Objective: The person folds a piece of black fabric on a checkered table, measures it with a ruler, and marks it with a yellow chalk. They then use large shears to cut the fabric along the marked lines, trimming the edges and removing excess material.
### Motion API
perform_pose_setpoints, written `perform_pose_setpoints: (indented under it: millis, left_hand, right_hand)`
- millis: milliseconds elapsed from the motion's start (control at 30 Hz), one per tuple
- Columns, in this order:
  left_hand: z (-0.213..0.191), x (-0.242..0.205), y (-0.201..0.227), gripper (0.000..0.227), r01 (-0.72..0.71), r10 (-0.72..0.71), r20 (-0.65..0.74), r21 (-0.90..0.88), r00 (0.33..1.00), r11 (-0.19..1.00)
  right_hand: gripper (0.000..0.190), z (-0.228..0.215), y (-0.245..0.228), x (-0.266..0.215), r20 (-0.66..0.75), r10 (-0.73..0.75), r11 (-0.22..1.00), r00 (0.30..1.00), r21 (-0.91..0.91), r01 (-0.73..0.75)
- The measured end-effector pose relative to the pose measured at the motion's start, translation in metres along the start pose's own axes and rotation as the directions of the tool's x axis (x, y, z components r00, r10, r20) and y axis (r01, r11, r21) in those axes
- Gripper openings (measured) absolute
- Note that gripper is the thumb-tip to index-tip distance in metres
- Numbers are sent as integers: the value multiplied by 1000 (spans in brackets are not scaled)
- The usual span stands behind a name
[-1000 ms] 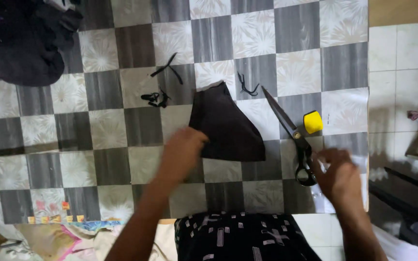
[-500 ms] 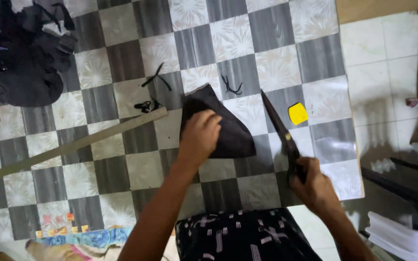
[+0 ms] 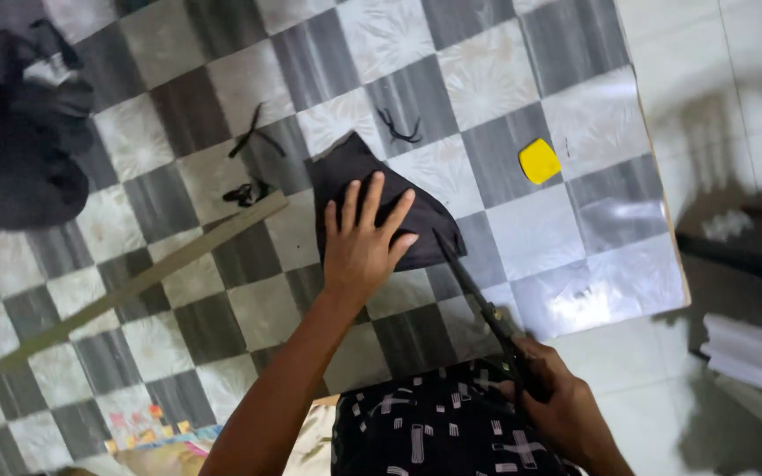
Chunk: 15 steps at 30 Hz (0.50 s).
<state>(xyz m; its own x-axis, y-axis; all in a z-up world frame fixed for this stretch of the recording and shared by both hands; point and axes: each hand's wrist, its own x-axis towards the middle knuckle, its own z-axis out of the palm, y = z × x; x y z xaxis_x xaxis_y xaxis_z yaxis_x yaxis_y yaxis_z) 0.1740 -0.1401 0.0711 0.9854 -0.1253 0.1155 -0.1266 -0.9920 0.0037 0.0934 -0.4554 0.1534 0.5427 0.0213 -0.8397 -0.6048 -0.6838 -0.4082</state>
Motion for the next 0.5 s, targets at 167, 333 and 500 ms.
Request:
perform_pose_setpoints:
  millis: [167, 333, 500]
  left_hand:
    - [-17, 42, -3, 31, -192, 161, -157, -210, 974, 959]
    - [-18, 69, -18, 5, -463, 430, -172, -322, 886, 826]
    - [-24, 75, -25, 8, -590, 546, -223, -319, 808, 742]
  right_hand:
    - [66, 3, -25, -20, -27, 161, 985, 987, -62, -163]
    - [65, 18, -5, -25, -103, -122, 985, 987, -137, 107]
    - [63, 45, -5, -37, -290, -294, 944, 911, -238, 229]
